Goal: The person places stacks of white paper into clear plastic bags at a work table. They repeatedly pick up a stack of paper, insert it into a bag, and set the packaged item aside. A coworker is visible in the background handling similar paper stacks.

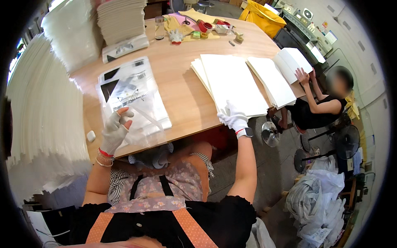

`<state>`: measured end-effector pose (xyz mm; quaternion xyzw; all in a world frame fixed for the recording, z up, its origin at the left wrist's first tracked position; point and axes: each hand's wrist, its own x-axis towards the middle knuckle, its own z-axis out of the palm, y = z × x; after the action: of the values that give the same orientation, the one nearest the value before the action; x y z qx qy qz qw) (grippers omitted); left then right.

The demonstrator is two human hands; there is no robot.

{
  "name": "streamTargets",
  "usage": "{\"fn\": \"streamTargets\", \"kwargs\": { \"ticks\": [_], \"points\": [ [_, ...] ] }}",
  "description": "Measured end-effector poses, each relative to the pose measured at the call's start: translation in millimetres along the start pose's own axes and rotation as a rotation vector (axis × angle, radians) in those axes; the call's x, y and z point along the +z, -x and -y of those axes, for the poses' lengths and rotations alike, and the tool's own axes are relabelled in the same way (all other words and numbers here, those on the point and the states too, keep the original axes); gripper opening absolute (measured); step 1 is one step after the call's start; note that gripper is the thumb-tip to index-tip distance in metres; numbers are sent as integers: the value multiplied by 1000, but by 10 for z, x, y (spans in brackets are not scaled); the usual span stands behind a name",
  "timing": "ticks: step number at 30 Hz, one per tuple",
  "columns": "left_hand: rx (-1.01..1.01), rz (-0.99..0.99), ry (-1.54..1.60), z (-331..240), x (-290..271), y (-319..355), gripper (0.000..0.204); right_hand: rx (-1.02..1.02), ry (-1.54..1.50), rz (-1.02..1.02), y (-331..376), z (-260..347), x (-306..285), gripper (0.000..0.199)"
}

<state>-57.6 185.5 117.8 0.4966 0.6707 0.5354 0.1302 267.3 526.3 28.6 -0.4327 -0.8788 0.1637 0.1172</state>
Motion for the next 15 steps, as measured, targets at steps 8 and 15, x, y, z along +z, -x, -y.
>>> {"fn": "streamTargets", "kwargs": {
  "ticks": [8, 15],
  "points": [
    [425, -354, -639, -588, 257, 145, 41, 150, 65, -213, -186, -20, -29, 33],
    [-696, 496, 923, -11, 1560, 122, 36, -613, 484, -405, 855, 640, 513, 23]
  ]
}}
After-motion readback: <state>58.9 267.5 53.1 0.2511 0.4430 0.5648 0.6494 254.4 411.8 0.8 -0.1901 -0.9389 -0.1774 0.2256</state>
